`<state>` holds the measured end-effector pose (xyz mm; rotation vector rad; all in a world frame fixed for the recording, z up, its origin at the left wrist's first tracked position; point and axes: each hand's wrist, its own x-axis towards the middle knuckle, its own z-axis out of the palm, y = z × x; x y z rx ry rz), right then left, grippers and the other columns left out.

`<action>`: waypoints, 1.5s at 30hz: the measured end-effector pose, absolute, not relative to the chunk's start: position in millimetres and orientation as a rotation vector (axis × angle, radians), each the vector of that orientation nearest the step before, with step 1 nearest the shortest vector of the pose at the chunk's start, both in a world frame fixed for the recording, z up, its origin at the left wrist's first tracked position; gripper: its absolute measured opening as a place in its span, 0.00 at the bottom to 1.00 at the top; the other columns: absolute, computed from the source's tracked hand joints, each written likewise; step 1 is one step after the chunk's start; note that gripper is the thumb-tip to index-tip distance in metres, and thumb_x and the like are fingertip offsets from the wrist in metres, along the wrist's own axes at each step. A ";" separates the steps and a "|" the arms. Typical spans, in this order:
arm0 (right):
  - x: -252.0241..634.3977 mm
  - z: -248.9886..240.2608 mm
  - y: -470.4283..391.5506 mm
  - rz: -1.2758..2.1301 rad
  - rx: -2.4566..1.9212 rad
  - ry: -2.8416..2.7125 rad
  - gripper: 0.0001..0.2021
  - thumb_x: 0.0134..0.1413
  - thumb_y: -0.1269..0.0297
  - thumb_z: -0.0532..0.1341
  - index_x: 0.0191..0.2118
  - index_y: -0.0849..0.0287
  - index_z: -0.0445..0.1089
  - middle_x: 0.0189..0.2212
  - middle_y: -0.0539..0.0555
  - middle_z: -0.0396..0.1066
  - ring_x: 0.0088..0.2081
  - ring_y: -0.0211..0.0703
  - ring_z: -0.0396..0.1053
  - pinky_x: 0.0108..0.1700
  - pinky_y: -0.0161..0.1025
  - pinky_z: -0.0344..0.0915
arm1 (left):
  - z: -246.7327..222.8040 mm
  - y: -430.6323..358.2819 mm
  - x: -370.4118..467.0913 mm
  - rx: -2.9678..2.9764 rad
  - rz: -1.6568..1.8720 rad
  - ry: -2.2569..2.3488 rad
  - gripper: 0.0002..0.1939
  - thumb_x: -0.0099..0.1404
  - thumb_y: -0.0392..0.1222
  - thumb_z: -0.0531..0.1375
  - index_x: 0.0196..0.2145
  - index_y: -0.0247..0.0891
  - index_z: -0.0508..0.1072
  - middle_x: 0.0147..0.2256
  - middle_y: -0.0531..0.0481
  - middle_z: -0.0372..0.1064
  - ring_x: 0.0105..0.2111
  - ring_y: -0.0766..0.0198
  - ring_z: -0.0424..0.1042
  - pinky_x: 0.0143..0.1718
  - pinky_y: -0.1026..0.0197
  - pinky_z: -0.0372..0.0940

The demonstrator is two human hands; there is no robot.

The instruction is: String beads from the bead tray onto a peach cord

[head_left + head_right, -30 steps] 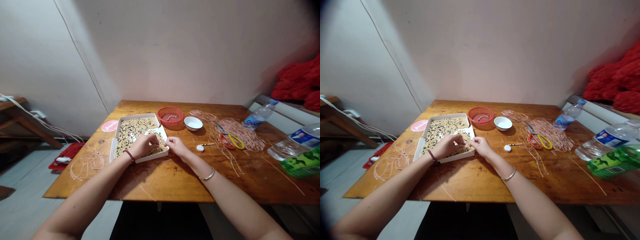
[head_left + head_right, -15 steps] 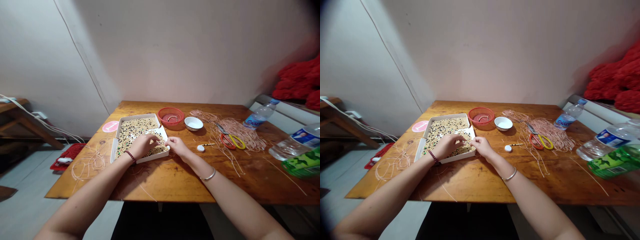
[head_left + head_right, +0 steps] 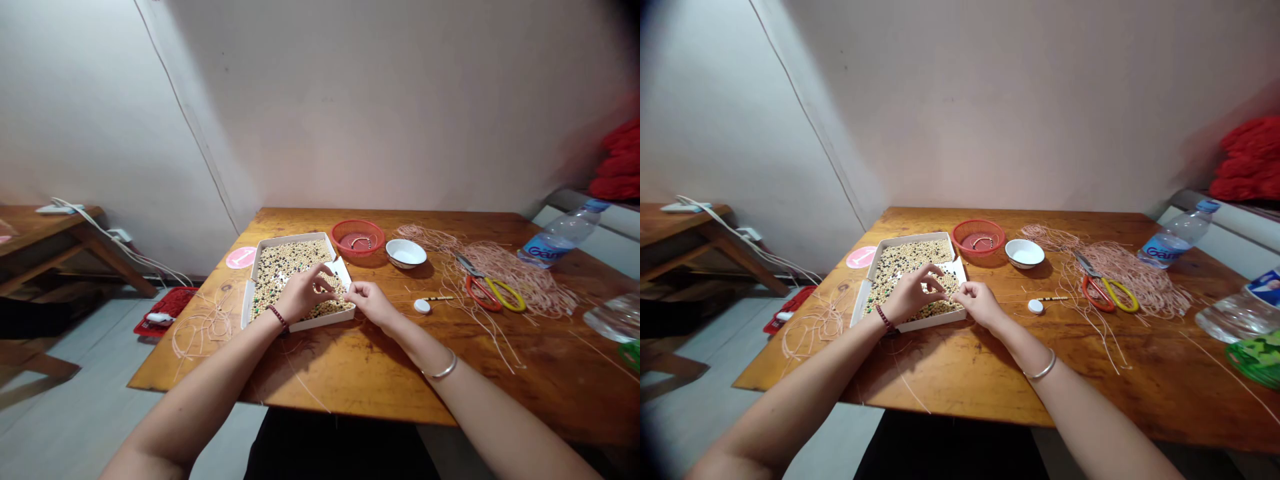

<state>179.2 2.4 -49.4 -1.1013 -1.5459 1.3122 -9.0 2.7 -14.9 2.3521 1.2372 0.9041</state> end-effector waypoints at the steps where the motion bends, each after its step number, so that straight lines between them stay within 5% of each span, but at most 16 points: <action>1: 179.2 -49.5 2.2 1.325 -1.100 -1.547 0.14 0.42 0.57 0.60 0.18 0.58 0.57 0.14 0.43 0.51 0.18 0.31 0.48 0.21 0.32 0.45 | -14.9 2.7 -9.3 2.354 0.899 1.244 0.18 0.57 0.46 0.65 0.41 0.41 0.63 0.29 0.56 0.76 0.25 0.68 0.71 0.29 0.67 0.60; 26: 178.6 -50.2 -2.7 1.144 -1.212 -1.725 0.11 0.43 0.61 0.58 0.18 0.59 0.58 0.14 0.44 0.52 0.19 0.32 0.49 0.23 0.32 0.46 | -21.3 0.4 -8.5 2.554 0.833 1.125 0.16 0.57 0.44 0.65 0.41 0.41 0.68 0.32 0.54 0.74 0.32 0.66 0.72 0.34 0.65 0.62; 32: 180.6 -54.2 0.7 1.159 -1.183 -1.681 0.13 0.44 0.59 0.59 0.19 0.59 0.59 0.15 0.44 0.52 0.19 0.32 0.49 0.23 0.32 0.46 | -19.1 1.8 -8.8 2.578 0.793 1.114 0.06 0.62 0.43 0.60 0.35 0.40 0.72 0.33 0.52 0.74 0.33 0.66 0.72 0.36 0.65 0.62; 45: 181.8 -54.5 0.1 1.178 -1.118 -1.751 0.18 0.49 0.48 0.58 0.26 0.60 0.71 0.17 0.49 0.62 0.22 0.37 0.57 0.25 0.33 0.51 | -18.6 -1.7 -7.6 2.730 0.792 1.241 0.11 0.63 0.50 0.59 0.32 0.40 0.71 0.30 0.51 0.72 0.34 0.62 0.67 0.34 0.62 0.60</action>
